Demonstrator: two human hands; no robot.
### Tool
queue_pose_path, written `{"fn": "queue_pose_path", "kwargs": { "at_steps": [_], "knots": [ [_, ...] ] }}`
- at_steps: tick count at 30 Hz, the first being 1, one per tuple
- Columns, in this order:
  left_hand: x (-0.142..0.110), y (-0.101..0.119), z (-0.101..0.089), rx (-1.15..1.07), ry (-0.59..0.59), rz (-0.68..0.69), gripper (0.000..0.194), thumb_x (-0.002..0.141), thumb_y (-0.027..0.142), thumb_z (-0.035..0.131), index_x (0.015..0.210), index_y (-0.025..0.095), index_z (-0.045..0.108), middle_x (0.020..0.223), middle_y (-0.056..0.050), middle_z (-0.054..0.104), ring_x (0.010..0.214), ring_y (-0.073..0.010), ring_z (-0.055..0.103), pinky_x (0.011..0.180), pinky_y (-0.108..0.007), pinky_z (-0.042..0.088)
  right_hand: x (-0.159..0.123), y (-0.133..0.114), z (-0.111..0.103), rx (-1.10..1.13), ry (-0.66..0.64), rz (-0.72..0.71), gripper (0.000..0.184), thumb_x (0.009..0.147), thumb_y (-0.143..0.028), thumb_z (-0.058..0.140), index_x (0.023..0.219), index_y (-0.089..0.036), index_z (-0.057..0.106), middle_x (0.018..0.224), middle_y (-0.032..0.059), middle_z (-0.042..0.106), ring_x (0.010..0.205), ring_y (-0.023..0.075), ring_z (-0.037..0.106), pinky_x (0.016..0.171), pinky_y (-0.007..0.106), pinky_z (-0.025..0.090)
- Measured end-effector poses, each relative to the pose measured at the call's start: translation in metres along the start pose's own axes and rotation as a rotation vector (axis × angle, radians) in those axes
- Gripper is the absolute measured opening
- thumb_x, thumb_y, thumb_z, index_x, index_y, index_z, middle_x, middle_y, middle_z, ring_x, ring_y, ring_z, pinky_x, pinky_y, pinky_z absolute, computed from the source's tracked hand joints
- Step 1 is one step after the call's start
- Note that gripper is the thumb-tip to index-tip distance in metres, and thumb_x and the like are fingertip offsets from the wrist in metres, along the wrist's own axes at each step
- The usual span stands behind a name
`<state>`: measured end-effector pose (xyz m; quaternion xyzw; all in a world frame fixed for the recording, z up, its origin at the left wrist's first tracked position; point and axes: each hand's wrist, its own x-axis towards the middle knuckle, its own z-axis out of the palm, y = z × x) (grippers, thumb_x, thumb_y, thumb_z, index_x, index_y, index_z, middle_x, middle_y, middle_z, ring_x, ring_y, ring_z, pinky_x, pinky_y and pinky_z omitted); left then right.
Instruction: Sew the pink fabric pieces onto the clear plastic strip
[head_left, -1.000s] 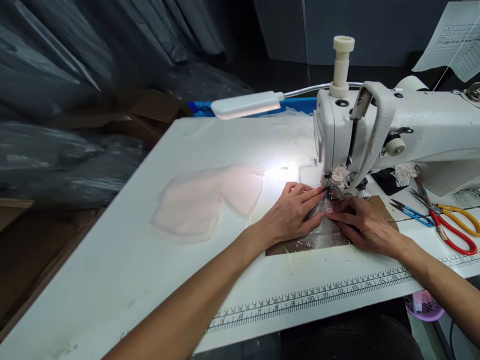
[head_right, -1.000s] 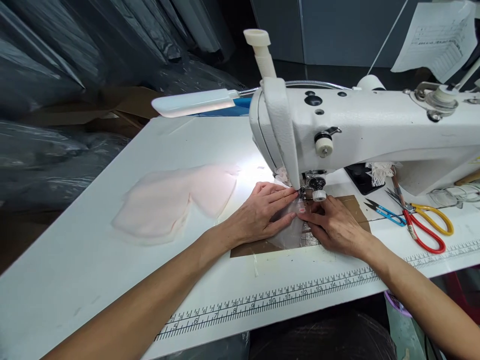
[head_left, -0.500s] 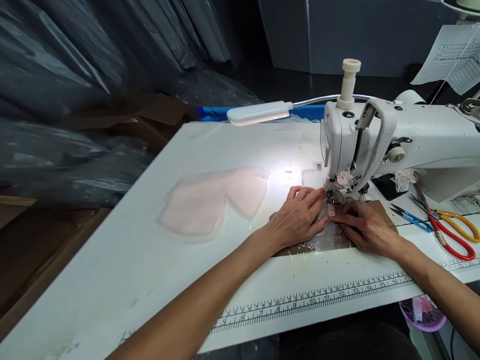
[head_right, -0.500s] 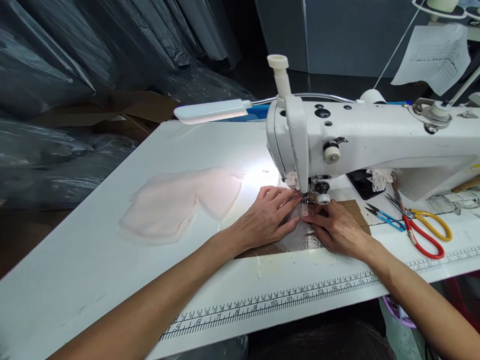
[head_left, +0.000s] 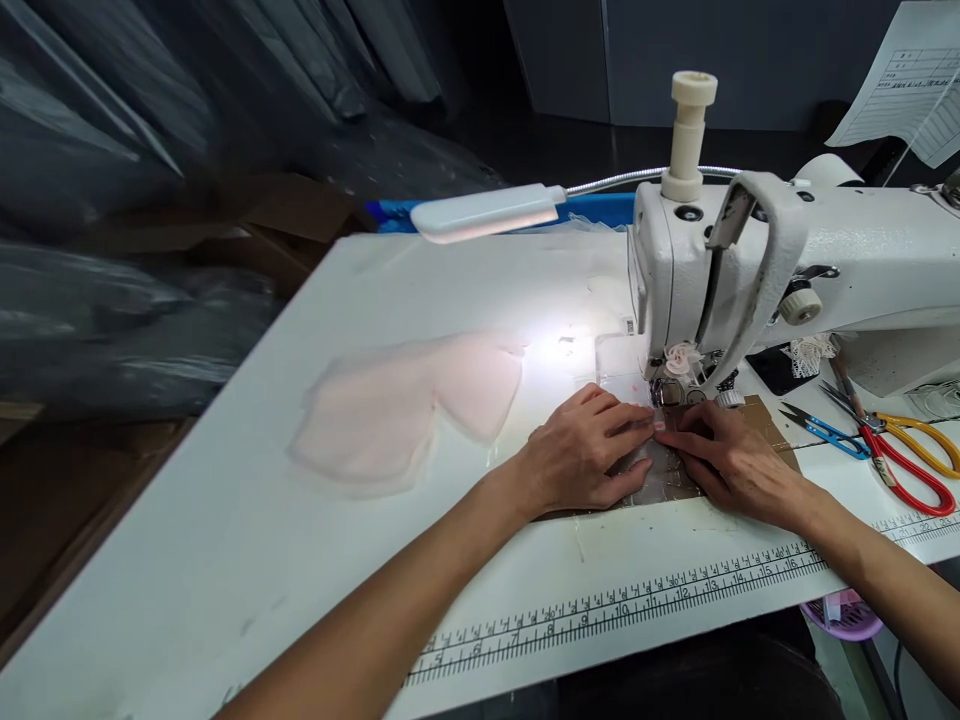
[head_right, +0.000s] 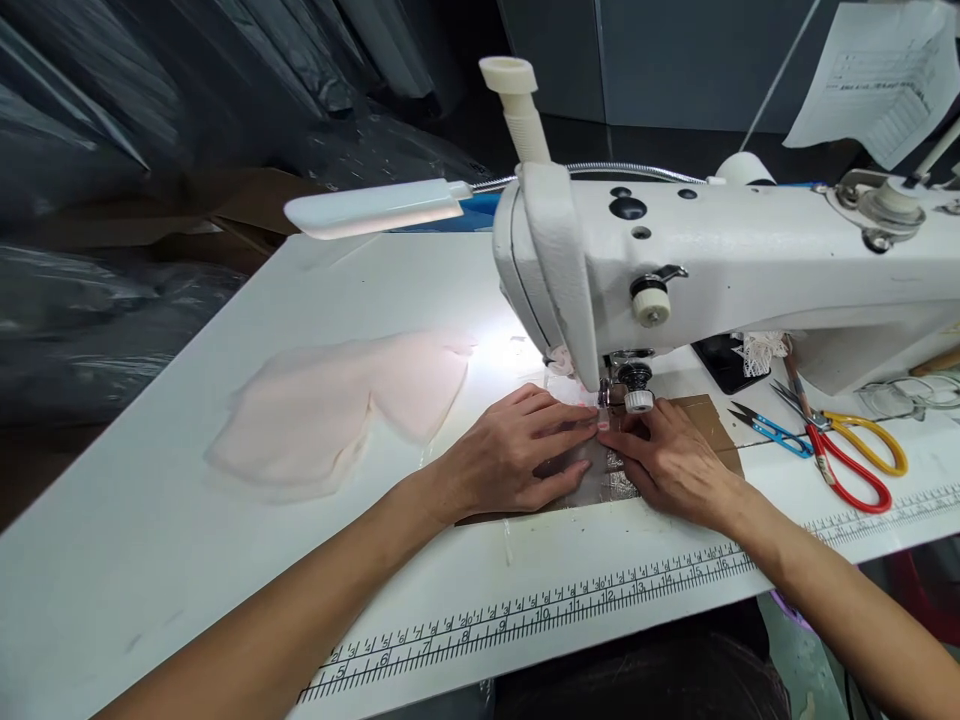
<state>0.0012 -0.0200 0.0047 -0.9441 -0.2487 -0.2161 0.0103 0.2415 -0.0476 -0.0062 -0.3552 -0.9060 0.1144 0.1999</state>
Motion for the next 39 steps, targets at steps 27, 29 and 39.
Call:
{"fn": "queue_pose_path", "kwargs": {
  "at_steps": [27, 29, 39],
  "knots": [
    [0.004, -0.011, -0.004, 0.036, 0.014, -0.082, 0.036, 0.097, 0.042, 0.050, 0.115, 0.015, 0.066, 0.120, -0.014, 0.067, 0.098, -0.0255, 0.065, 0.081, -0.043, 0.052, 0.006, 0.009, -0.014, 0.342, 0.230, 0.206, 0.031, 0.093, -0.020, 0.047, 0.111, -0.021, 0.072, 0.093, 0.0067, 0.065, 0.087, 0.0180, 0.062, 0.080, 0.034, 0.054],
    [0.005, -0.014, -0.015, 0.015, 0.061, -0.110, 0.036, 0.100, 0.041, 0.048, 0.118, 0.015, 0.065, 0.121, -0.014, 0.067, 0.101, -0.0246, 0.065, 0.083, -0.042, 0.054, 0.006, 0.013, -0.015, 0.370, 0.263, 0.220, 0.030, 0.092, -0.021, 0.048, 0.107, -0.021, 0.074, 0.089, 0.0057, 0.065, 0.084, 0.0175, 0.062, 0.077, 0.033, 0.053],
    [-0.002, 0.004, -0.017, -0.222, -0.052, -0.013, 0.021, 0.099, 0.027, 0.051, 0.108, 0.016, 0.067, 0.102, -0.009, 0.071, 0.092, -0.0193, 0.067, 0.077, -0.036, 0.058, 0.004, 0.013, -0.004, 0.203, 0.231, 0.182, 0.030, 0.093, -0.018, 0.046, 0.107, -0.015, 0.072, 0.091, 0.0095, 0.069, 0.078, 0.0192, 0.064, 0.073, 0.033, 0.052]
  ]
}}
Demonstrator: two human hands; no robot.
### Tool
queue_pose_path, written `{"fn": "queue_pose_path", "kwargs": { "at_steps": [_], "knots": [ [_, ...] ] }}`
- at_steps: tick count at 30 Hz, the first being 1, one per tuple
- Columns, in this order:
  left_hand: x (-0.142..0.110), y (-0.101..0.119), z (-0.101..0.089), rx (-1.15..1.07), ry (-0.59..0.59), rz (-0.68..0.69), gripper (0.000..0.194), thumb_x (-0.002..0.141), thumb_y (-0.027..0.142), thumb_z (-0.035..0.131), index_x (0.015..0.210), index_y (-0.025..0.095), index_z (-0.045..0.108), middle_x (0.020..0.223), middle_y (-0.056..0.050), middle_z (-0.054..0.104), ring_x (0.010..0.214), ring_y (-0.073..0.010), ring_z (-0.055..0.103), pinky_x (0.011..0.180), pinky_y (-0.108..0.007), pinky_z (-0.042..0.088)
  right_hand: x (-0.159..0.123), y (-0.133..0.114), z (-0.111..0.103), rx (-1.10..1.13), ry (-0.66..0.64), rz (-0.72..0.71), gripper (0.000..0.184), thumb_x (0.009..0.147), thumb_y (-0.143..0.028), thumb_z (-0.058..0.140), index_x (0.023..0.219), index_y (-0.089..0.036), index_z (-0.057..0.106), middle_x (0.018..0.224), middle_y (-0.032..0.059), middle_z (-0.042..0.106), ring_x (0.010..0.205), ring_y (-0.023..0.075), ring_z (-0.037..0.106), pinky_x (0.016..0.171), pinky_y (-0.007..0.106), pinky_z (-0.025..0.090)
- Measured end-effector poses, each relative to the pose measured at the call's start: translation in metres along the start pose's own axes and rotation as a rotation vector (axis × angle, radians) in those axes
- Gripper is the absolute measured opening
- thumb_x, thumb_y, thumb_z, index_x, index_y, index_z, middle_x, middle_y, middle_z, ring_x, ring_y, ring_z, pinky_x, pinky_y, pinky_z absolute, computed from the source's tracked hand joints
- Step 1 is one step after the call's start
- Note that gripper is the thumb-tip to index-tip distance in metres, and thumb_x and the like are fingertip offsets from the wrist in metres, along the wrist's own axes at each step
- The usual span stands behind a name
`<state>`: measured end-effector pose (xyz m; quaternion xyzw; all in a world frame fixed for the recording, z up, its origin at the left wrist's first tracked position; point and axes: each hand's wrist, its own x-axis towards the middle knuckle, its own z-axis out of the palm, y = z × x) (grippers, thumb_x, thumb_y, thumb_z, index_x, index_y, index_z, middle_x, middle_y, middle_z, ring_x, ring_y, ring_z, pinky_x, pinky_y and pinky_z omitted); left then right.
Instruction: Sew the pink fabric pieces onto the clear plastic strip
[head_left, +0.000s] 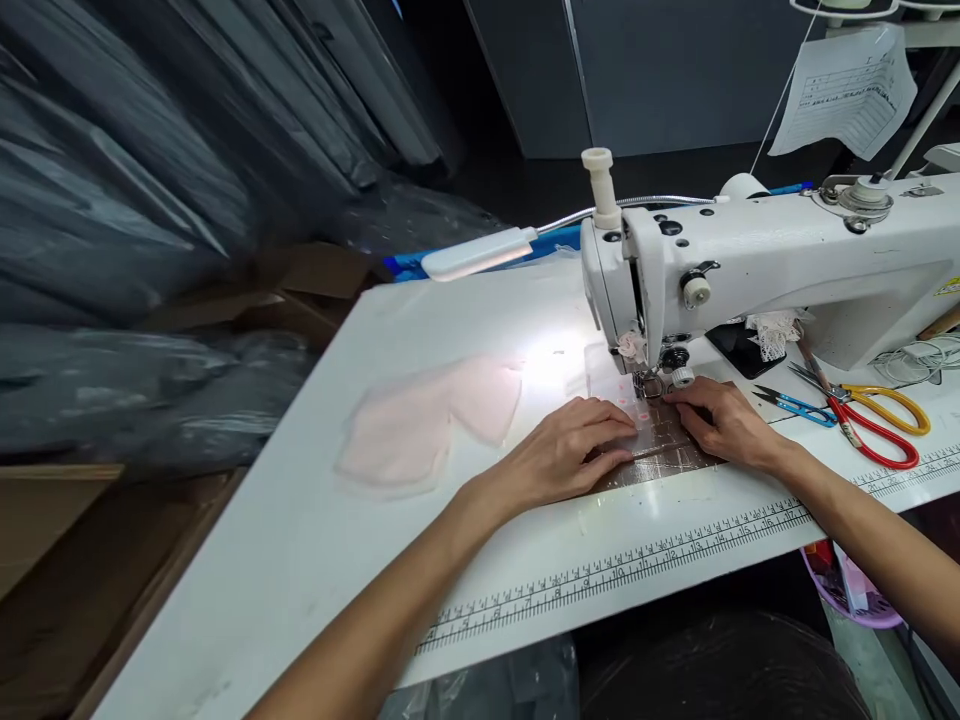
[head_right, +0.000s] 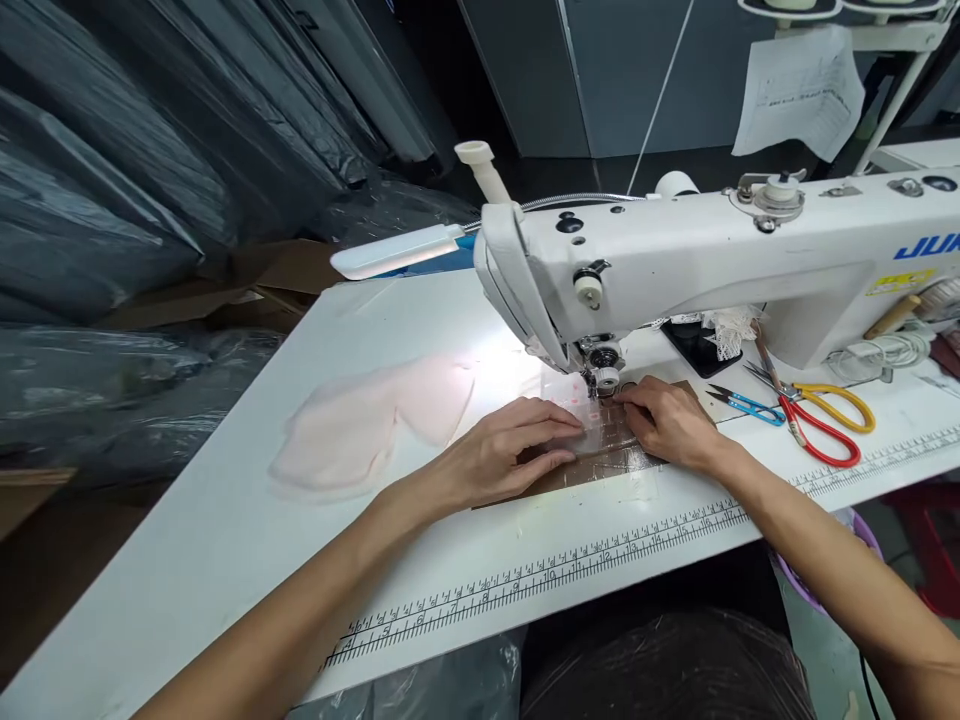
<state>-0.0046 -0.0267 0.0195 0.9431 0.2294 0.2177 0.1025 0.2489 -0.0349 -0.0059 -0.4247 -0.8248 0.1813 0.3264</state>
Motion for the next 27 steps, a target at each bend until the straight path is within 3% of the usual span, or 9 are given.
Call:
{"fn": "queue_pose_path", "kwargs": {
  "at_steps": [5, 8, 13, 17, 21, 24, 27],
  "knots": [
    [-0.002, -0.006, 0.017, -0.132, 0.061, -0.074, 0.020, 0.098, 0.024, 0.053, 0.090, 0.017, 0.070, 0.093, -0.007, 0.069, 0.088, -0.0170, 0.066, 0.075, -0.030, 0.058, -0.001, 0.001, 0.001, -0.019, 0.004, -0.043, 0.030, 0.094, -0.018, 0.045, 0.108, -0.015, 0.071, 0.092, 0.0089, 0.070, 0.081, 0.0191, 0.065, 0.075, 0.033, 0.051],
    [-0.003, -0.008, 0.019, -0.155, 0.102, -0.079, 0.019, 0.098, 0.022, 0.053, 0.091, 0.016, 0.069, 0.092, -0.006, 0.069, 0.086, -0.0163, 0.066, 0.073, -0.029, 0.058, -0.001, -0.005, -0.001, -0.002, -0.023, -0.086, 0.028, 0.093, -0.018, 0.045, 0.107, -0.014, 0.069, 0.092, 0.0091, 0.068, 0.082, 0.0184, 0.063, 0.076, 0.032, 0.051],
    [-0.003, -0.007, 0.016, -0.146, 0.154, -0.055, 0.018, 0.098, 0.018, 0.050, 0.092, 0.016, 0.067, 0.094, -0.007, 0.069, 0.087, -0.0163, 0.067, 0.075, -0.031, 0.059, 0.001, -0.021, 0.000, 0.044, -0.188, -0.083, 0.029, 0.087, -0.031, 0.064, 0.110, -0.013, 0.062, 0.098, 0.0098, 0.065, 0.087, 0.0195, 0.061, 0.076, 0.032, 0.050],
    [-0.003, -0.004, 0.016, -0.073, 0.219, -0.017, 0.013, 0.097, 0.020, 0.054, 0.098, 0.016, 0.067, 0.101, -0.009, 0.068, 0.093, -0.0175, 0.067, 0.078, -0.033, 0.060, 0.003, -0.025, 0.009, -0.043, -0.224, -0.072, 0.015, 0.095, -0.026, 0.052, 0.099, -0.016, 0.063, 0.095, 0.0095, 0.065, 0.087, 0.0202, 0.060, 0.077, 0.034, 0.048],
    [-0.001, -0.003, 0.020, 0.034, 0.266, 0.077, 0.015, 0.095, 0.026, 0.060, 0.104, 0.015, 0.064, 0.101, -0.010, 0.070, 0.092, -0.0202, 0.067, 0.076, -0.037, 0.060, 0.003, -0.026, 0.009, 0.005, -0.204, -0.061, 0.017, 0.095, -0.024, 0.049, 0.096, -0.016, 0.064, 0.094, 0.0095, 0.066, 0.089, 0.0206, 0.060, 0.080, 0.034, 0.047],
    [0.001, -0.002, 0.022, 0.097, 0.304, 0.115, 0.008, 0.095, 0.014, 0.056, 0.095, 0.014, 0.065, 0.094, -0.009, 0.071, 0.083, -0.0181, 0.068, 0.070, -0.034, 0.059, 0.011, -0.025, -0.001, 0.100, -0.243, -0.001, 0.019, 0.093, -0.024, 0.050, 0.097, -0.015, 0.066, 0.091, 0.0076, 0.068, 0.082, 0.0181, 0.061, 0.076, 0.030, 0.047],
    [0.003, -0.002, 0.021, 0.099, 0.330, 0.115, 0.009, 0.092, 0.010, 0.057, 0.091, 0.015, 0.065, 0.092, -0.008, 0.072, 0.084, -0.0174, 0.069, 0.070, -0.033, 0.058, 0.026, -0.018, -0.012, 0.062, -0.299, 0.157, 0.020, 0.092, -0.023, 0.051, 0.098, -0.016, 0.069, 0.085, 0.0054, 0.069, 0.071, 0.0153, 0.059, 0.068, 0.027, 0.044]
  ]
}}
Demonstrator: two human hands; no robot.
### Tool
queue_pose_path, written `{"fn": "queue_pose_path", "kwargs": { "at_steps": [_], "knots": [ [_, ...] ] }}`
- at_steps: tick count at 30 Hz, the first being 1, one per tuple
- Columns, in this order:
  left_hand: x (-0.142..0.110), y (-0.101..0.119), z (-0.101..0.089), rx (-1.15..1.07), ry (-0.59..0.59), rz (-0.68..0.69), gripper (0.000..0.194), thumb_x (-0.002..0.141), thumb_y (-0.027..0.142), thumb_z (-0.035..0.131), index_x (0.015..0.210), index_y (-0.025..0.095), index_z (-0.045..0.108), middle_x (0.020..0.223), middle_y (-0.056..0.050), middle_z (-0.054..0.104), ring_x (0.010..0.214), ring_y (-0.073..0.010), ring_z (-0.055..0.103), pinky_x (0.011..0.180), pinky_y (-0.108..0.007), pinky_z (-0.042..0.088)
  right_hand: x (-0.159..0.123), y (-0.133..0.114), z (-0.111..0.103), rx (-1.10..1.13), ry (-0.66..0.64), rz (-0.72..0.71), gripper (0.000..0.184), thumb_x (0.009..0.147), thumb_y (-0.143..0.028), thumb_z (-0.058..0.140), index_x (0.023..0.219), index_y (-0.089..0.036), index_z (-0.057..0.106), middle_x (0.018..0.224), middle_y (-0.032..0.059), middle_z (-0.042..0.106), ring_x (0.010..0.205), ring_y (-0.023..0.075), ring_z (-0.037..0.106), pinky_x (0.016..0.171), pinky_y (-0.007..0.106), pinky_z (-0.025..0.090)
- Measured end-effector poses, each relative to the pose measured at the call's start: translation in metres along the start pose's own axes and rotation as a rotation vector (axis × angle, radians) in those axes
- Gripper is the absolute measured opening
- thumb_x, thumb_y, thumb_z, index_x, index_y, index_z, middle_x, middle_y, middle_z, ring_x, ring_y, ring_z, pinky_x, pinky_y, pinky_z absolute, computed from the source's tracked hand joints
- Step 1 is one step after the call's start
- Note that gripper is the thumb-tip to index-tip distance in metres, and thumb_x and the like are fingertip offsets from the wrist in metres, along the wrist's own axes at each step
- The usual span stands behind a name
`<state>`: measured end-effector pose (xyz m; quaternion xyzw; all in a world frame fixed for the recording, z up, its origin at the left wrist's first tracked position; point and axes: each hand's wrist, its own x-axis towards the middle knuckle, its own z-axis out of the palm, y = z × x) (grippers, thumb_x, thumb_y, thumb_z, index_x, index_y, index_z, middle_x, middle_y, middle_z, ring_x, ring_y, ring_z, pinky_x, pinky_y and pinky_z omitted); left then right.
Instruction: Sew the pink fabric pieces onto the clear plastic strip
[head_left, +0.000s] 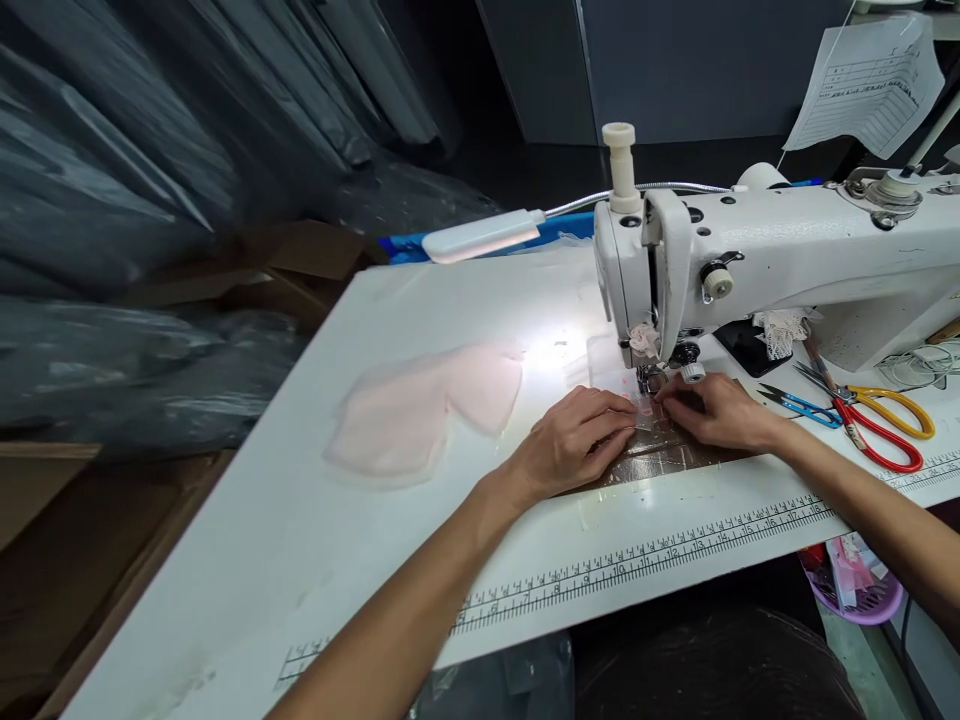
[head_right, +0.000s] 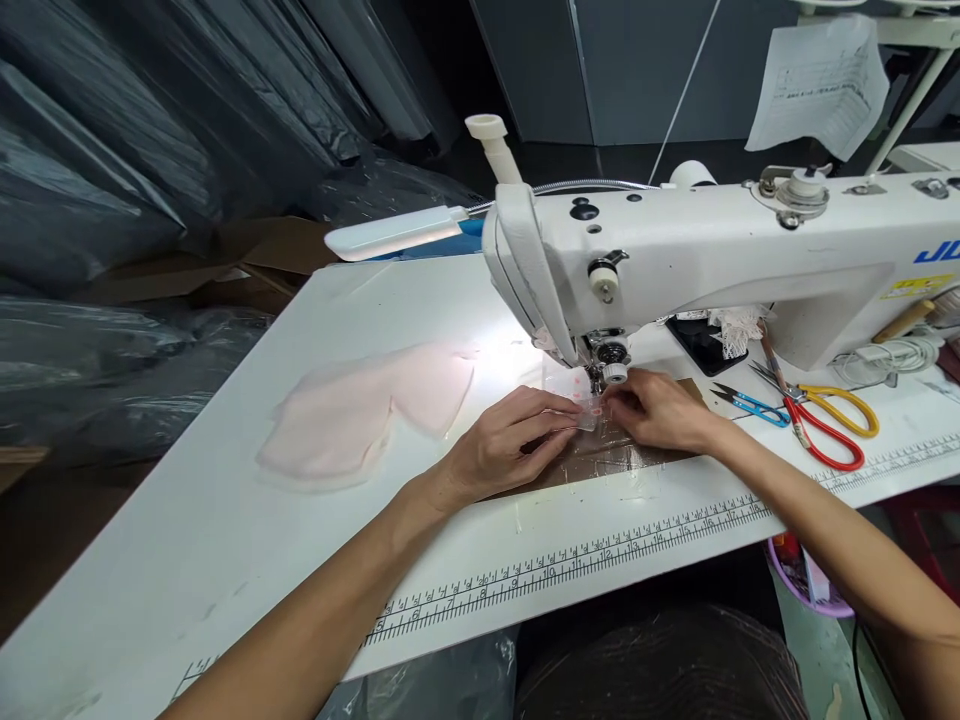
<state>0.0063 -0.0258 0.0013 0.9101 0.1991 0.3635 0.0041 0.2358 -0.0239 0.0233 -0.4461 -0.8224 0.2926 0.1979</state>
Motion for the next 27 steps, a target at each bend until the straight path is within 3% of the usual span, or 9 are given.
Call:
{"fn": "queue_pose_path", "kwargs": {
  "at_steps": [5, 8, 13, 27],
  "knots": [
    [0.000, -0.001, 0.002, -0.003, -0.017, 0.027, 0.010, 0.092, 0.010, 0.057, 0.090, 0.014, 0.066, 0.091, -0.007, 0.074, 0.080, -0.0163, 0.070, 0.072, -0.034, 0.060, 0.010, 0.010, 0.000, -0.122, 0.030, 0.123, 0.018, 0.090, -0.021, 0.054, 0.094, -0.017, 0.070, 0.090, 0.0067, 0.070, 0.079, 0.0185, 0.062, 0.069, 0.027, 0.044],
    [-0.001, -0.001, 0.004, -0.003, -0.039, 0.027, 0.012, 0.093, 0.011, 0.056, 0.089, 0.015, 0.067, 0.090, -0.007, 0.075, 0.079, -0.0163, 0.071, 0.072, -0.035, 0.061, 0.002, 0.013, 0.009, -0.145, 0.107, 0.035, 0.024, 0.092, -0.020, 0.051, 0.105, -0.018, 0.071, 0.099, 0.0072, 0.069, 0.084, 0.0186, 0.063, 0.072, 0.028, 0.046],
    [0.000, 0.000, 0.004, -0.028, -0.045, 0.015, 0.011, 0.093, 0.013, 0.057, 0.090, 0.015, 0.067, 0.092, -0.008, 0.075, 0.083, -0.0175, 0.071, 0.073, -0.036, 0.060, -0.008, 0.017, 0.015, -0.232, 0.075, -0.170, 0.033, 0.092, -0.017, 0.049, 0.116, -0.022, 0.071, 0.107, 0.0090, 0.064, 0.084, 0.0182, 0.059, 0.072, 0.028, 0.048],
    [0.000, 0.001, 0.002, 0.065, -0.092, 0.072, 0.008, 0.093, 0.013, 0.058, 0.091, 0.016, 0.066, 0.091, -0.006, 0.075, 0.074, -0.0154, 0.066, 0.076, -0.037, 0.053, -0.006, 0.020, 0.017, -0.247, 0.090, -0.201, 0.035, 0.092, -0.014, 0.049, 0.118, -0.022, 0.071, 0.107, 0.0090, 0.061, 0.084, 0.0174, 0.055, 0.076, 0.029, 0.049]
  ]
}}
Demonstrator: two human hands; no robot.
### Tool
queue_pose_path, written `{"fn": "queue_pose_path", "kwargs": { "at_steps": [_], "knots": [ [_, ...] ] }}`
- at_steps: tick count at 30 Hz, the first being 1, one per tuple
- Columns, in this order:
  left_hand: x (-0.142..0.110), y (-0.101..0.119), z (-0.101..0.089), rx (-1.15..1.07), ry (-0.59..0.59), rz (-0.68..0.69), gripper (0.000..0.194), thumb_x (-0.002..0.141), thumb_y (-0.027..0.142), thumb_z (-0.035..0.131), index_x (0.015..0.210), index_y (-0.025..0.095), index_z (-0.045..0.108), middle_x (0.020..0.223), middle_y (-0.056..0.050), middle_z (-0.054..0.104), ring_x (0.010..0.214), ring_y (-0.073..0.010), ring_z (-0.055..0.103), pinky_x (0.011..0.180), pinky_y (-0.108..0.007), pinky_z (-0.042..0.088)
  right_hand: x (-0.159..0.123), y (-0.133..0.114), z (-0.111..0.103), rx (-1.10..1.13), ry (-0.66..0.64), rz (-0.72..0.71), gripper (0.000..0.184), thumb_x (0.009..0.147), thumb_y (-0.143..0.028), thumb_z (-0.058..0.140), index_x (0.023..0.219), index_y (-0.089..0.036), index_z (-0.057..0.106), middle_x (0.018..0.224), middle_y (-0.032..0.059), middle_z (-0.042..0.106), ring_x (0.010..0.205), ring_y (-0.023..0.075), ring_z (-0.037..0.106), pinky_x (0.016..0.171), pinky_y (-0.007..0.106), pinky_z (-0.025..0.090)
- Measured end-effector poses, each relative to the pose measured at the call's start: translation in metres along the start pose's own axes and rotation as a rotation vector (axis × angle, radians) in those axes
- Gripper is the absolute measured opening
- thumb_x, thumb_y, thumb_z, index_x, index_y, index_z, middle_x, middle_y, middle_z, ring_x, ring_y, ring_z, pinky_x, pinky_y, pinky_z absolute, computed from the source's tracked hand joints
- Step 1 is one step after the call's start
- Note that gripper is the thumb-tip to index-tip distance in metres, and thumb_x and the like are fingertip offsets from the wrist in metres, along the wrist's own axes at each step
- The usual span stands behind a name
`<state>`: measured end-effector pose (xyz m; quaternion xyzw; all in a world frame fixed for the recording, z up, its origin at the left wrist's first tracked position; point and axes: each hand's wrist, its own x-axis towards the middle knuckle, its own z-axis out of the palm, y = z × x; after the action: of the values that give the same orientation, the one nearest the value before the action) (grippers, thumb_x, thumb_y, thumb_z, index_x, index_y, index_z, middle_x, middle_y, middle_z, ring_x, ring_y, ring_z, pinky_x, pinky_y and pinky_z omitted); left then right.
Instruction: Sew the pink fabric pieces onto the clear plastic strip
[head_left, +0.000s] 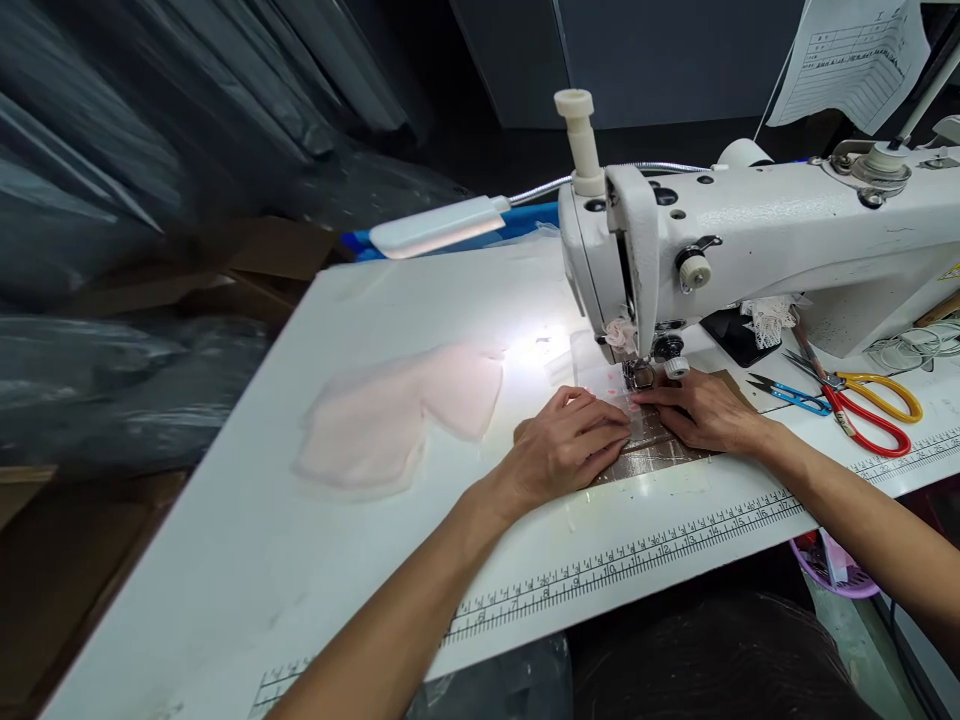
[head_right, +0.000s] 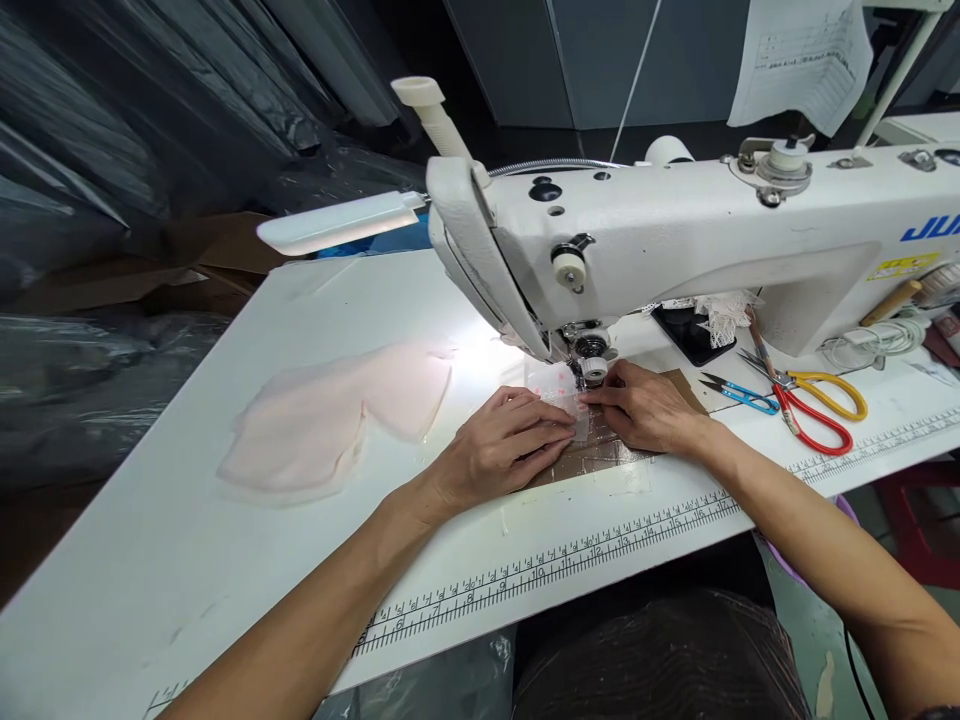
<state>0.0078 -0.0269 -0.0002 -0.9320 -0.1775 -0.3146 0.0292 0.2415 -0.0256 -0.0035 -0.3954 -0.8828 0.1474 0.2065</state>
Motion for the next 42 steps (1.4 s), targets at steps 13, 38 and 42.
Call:
{"fn": "queue_pose_path", "kwargs": {
  "at_steps": [13, 38, 42],
  "knots": [
    [0.014, 0.002, -0.015, -0.054, -0.237, 0.009, 0.019, 0.088, 0.021, 0.051, 0.083, 0.019, 0.069, 0.086, -0.004, 0.073, 0.070, -0.0164, 0.062, 0.084, -0.041, 0.049, -0.003, 0.004, -0.001, -0.093, -0.027, -0.160, 0.034, 0.092, -0.017, 0.051, 0.118, -0.026, 0.070, 0.105, 0.0098, 0.060, 0.084, 0.0189, 0.054, 0.074, 0.032, 0.048],
    [0.003, -0.002, -0.006, 0.027, -0.280, -0.142, 0.026, 0.086, 0.028, 0.052, 0.102, 0.014, 0.067, 0.101, -0.011, 0.068, 0.084, -0.0235, 0.062, 0.079, -0.040, 0.050, 0.001, -0.009, -0.003, -0.250, -0.046, -0.055, 0.037, 0.096, -0.023, 0.046, 0.129, -0.023, 0.063, 0.108, 0.0121, 0.059, 0.078, 0.0175, 0.055, 0.065, 0.030, 0.051],
    [0.002, -0.004, -0.006, 0.029, -0.277, -0.142, 0.026, 0.085, 0.026, 0.052, 0.104, 0.013, 0.066, 0.108, -0.013, 0.067, 0.085, -0.0240, 0.062, 0.078, -0.041, 0.052, 0.001, -0.009, -0.004, -0.190, -0.027, -0.098, 0.031, 0.097, -0.024, 0.048, 0.122, -0.024, 0.067, 0.106, 0.0109, 0.059, 0.080, 0.0180, 0.056, 0.067, 0.031, 0.052]
  ]
}}
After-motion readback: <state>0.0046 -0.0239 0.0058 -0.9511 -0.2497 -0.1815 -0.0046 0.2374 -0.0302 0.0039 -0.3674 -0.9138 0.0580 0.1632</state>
